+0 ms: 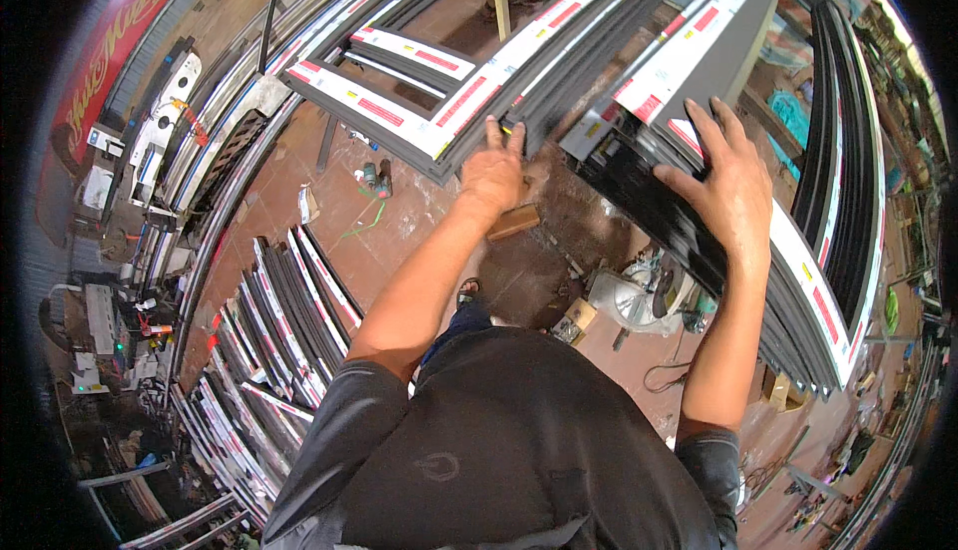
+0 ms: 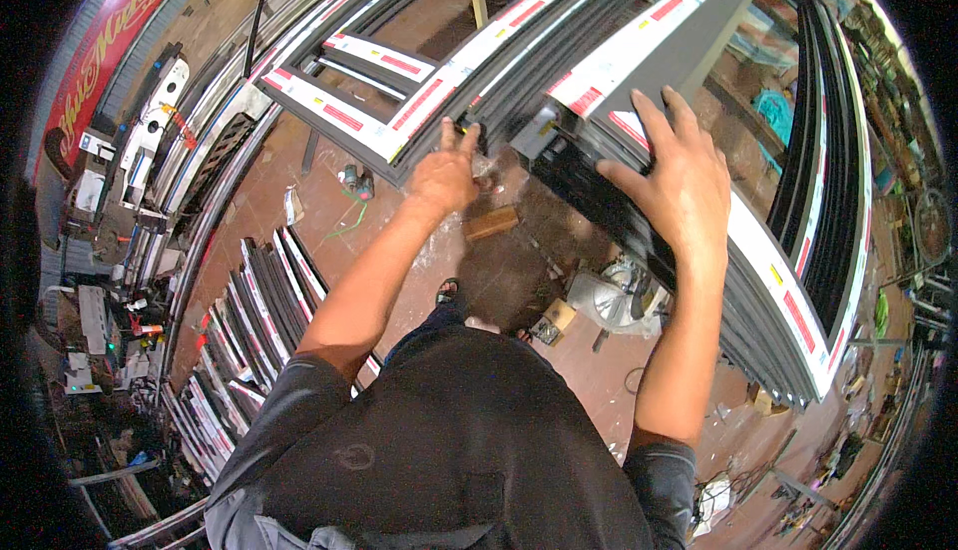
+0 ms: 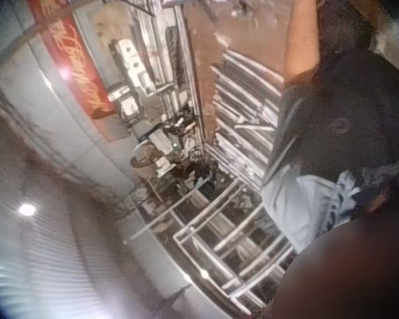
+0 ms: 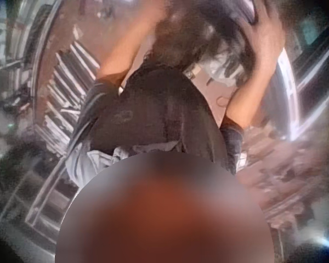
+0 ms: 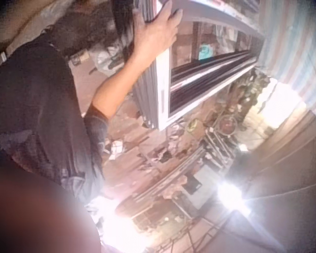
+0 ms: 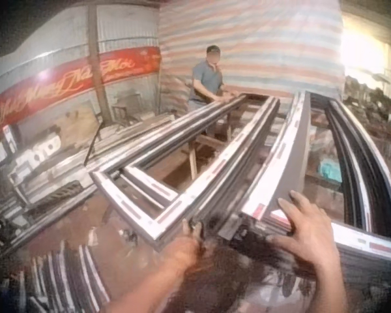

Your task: The person assembles aluminum window frames by hand, using a cordless drill to fasten screws at the corners. They repeatedly pick up frame sections, align them, drill fasteners, and place completed frames onto a stack.

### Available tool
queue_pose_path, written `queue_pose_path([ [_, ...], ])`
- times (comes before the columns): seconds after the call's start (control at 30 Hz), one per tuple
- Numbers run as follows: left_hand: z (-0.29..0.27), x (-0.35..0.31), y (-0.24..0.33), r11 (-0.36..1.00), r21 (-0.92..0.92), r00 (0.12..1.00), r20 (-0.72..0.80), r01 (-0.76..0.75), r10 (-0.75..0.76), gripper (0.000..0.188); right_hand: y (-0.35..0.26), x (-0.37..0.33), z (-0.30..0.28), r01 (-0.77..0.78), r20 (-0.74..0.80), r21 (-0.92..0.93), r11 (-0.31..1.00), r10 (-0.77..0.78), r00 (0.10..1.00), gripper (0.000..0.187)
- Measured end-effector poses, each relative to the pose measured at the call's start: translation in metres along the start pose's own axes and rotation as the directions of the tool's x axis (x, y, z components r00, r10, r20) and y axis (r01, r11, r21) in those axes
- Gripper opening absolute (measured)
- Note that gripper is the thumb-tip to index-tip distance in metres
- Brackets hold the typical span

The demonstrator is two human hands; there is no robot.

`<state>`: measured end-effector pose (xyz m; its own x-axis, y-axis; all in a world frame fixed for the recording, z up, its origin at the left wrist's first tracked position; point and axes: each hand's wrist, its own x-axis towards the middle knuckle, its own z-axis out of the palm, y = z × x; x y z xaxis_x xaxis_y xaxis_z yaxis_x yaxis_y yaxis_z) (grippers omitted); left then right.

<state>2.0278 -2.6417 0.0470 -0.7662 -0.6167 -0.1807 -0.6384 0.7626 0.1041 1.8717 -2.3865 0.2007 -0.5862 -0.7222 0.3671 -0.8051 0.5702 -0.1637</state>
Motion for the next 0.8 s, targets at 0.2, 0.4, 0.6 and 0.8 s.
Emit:
queue_pose_path([
  [0.2,0.036,-0.003,-0.030,0.890,-0.287,0.901,-0.359,-0.355,0.243,0.088,-0.011,0.006,0.000,0.023,-0.018,0.022,0.999,-0.023,1.000,0.087],
  [0.4,0.022,-0.074,-0.118,0.691,-0.557,0.884,-0.357,-0.460,0.301,0.065,0.005,0.010,0.013,-0.156,-0.108,0.161,0.975,0.174,0.979,0.060],
  [0.6,0.036,-0.062,-0.215,0.915,-0.344,0.903,-0.428,-0.209,0.045,0.065,0.009,0.015,0.019,-0.309,-0.001,0.222,0.925,0.317,0.948,0.057],
  [0.8,0.044,-0.037,-0.284,0.918,-0.267,0.906,-0.383,-0.294,0.179,0.080,0.008,0.020,0.021,-0.339,0.012,0.196,0.920,0.344,0.939,0.055],
])
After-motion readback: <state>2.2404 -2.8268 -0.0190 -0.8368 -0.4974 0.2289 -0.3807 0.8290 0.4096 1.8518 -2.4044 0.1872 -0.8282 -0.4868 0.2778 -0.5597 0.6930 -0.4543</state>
